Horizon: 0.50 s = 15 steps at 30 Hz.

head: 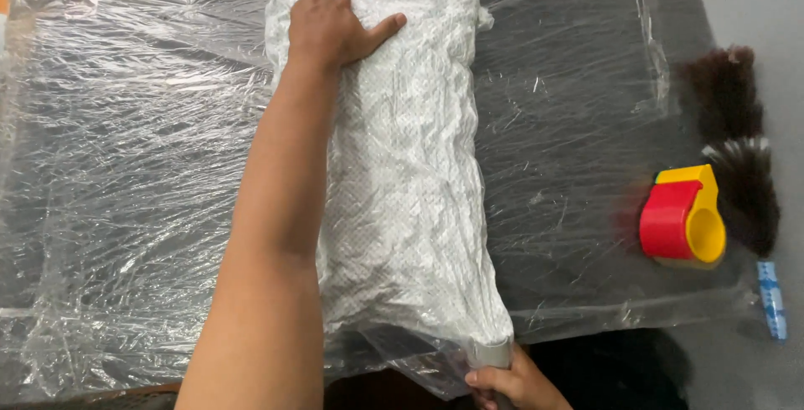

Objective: Compressing a pillow by placing it in a plastic bag and using a vacuum hose to remove air.

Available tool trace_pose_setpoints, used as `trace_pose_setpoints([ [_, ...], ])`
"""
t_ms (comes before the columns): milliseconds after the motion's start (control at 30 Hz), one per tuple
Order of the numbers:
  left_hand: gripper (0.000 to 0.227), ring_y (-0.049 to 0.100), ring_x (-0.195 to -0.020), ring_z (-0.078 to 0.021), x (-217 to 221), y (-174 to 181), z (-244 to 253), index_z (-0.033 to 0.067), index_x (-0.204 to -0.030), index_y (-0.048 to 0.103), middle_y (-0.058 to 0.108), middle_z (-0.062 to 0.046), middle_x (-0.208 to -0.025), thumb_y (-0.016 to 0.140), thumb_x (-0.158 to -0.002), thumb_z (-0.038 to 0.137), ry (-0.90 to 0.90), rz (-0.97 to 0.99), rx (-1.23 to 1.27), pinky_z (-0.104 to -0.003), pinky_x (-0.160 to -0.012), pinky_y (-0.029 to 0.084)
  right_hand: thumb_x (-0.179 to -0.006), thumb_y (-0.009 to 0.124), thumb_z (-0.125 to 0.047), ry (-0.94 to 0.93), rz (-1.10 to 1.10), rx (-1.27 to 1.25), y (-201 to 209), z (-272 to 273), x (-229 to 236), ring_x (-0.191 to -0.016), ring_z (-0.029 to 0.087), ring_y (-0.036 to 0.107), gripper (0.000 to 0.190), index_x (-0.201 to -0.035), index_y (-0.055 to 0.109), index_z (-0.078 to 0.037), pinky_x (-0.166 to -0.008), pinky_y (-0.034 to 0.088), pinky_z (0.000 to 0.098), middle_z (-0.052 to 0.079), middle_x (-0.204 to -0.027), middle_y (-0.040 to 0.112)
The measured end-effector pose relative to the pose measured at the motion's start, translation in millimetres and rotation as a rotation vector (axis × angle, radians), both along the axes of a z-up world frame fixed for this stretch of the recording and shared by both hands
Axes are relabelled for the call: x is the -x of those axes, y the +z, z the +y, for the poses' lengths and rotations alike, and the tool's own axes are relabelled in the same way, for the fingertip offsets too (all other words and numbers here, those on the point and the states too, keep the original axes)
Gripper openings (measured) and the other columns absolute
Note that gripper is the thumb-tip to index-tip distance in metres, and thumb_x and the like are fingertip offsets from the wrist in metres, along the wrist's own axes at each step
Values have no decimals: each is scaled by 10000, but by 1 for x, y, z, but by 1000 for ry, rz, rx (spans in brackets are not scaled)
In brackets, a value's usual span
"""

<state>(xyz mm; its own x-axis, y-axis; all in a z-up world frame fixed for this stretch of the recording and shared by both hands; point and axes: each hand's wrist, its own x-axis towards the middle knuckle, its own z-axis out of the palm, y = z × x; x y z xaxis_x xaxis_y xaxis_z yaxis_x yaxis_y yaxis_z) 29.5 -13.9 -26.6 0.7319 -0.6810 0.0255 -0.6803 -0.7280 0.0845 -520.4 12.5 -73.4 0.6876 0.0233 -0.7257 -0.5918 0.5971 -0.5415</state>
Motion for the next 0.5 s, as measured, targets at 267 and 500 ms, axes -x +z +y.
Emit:
trace_pose_setpoints([
  [267,913,128,-1535,-397,45,49,-38,41,-1585,287,218,-217,-1668,508,-934,642,-103,40,-39,-626,-1199,-4,-877,663,98,-141,-20,-72,-3,4,6,-422,225,462,230,-1085,567,111,-462,405,382,154,-485,459],
  [500,859,485,-1325,-345,78,4,-72,127,-1380,615,617,-157,-1361,208,-976,766,-307,-5,133,-688,-1064,248,-851,722,69,-164,54,-55,-1,7,9,-435,221,482,252,-1057,578,55,-436,414,372,127,-539,489],
])
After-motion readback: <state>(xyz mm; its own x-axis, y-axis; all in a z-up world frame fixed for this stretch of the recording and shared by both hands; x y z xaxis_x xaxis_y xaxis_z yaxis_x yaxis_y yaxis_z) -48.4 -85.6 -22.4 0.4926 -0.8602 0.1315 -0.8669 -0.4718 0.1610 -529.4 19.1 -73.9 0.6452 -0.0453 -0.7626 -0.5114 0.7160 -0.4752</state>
